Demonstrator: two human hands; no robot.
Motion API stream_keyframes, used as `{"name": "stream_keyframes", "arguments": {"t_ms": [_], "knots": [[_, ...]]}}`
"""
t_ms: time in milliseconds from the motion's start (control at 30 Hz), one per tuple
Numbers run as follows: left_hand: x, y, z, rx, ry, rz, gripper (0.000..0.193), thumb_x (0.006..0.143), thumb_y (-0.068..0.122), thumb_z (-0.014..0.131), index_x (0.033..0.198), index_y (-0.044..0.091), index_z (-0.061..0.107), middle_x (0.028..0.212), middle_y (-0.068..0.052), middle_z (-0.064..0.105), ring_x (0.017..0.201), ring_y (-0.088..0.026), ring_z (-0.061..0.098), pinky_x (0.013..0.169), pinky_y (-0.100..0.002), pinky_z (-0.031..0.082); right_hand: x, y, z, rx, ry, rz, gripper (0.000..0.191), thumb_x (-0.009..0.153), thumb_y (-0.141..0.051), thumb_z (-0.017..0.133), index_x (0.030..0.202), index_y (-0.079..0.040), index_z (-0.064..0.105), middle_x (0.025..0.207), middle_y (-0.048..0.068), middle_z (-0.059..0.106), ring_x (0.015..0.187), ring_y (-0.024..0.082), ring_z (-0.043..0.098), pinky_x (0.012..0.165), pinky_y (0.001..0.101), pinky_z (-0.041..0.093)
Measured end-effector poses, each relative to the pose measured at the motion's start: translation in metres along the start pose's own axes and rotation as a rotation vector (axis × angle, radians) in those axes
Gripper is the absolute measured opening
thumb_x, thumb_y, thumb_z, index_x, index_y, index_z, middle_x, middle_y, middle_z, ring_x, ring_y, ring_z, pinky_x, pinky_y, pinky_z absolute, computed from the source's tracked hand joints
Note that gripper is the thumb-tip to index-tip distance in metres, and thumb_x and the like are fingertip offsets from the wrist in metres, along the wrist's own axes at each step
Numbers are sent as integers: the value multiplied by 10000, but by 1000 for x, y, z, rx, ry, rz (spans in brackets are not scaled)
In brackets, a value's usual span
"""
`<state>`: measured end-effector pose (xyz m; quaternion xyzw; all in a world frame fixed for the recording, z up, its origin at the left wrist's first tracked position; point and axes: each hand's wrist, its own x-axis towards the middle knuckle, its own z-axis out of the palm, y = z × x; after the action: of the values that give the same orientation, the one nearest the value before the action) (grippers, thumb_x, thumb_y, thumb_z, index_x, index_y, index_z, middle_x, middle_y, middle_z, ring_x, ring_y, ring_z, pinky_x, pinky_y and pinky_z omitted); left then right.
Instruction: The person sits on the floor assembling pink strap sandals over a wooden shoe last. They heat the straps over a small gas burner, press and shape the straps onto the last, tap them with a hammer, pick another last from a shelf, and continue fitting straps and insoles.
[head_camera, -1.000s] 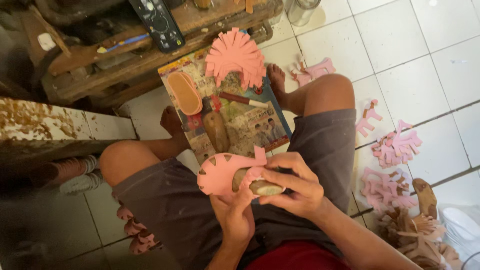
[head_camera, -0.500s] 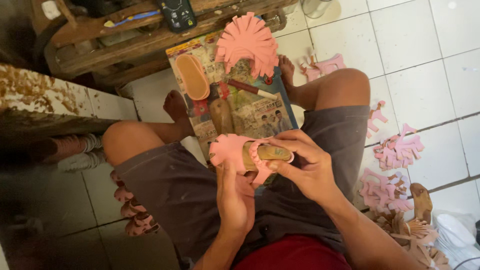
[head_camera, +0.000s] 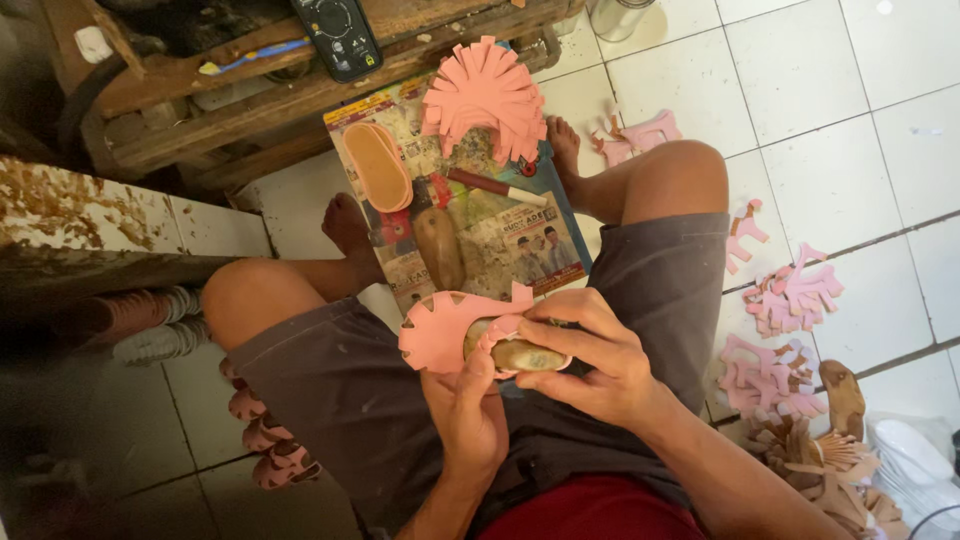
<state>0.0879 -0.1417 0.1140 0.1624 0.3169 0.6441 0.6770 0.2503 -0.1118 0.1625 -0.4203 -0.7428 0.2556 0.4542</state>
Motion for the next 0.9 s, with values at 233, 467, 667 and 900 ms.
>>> {"name": "stream_keyframes", "arguments": {"t_ms": [233, 467, 667, 900], "knots": [[-12, 7, -4, 118, -117, 73, 442, 959, 17, 641, 1368, -107, 526, 1311, -184, 616, 1184, -270, 645, 1043, -383, 512, -5, -4, 1, -44, 29, -114, 501, 730, -151, 941, 1151, -14, 705, 1188, 130, 630, 1067, 314, 649, 896, 400, 550], [-14, 5, -7, 5, -45, 48, 572, 888, -11, 650, 1414, -77, 435, 1324, -190, 592, 1200, -293, 627, 1069, -452, 495, -10, -4, 6, -15, 78, -121, 431, 799, -87, 929, 1164, -33, 707, 1197, 142, 632, 1062, 281, 658, 894, 352, 571], [-12, 8, 2, -2, -53, 62, 489, 935, 17, 651, 1385, -92, 493, 1302, -189, 628, 1191, -282, 650, 1066, -422, 515, -12, 1, 5, 86, 41, -64, 538, 764, -184, 953, 1200, 2, 698, 1207, 143, 609, 1085, 257, 642, 908, 350, 566], [-7, 11, 4, 42, 95, -39, 437, 956, 1, 648, 1362, -94, 519, 1236, -189, 668, 1092, -265, 672, 938, -405, 544, -14, 6, 11, 127, 48, 30, 504, 785, -131, 917, 1210, 35, 702, 1236, 158, 610, 1109, 256, 665, 957, 362, 562]]}}
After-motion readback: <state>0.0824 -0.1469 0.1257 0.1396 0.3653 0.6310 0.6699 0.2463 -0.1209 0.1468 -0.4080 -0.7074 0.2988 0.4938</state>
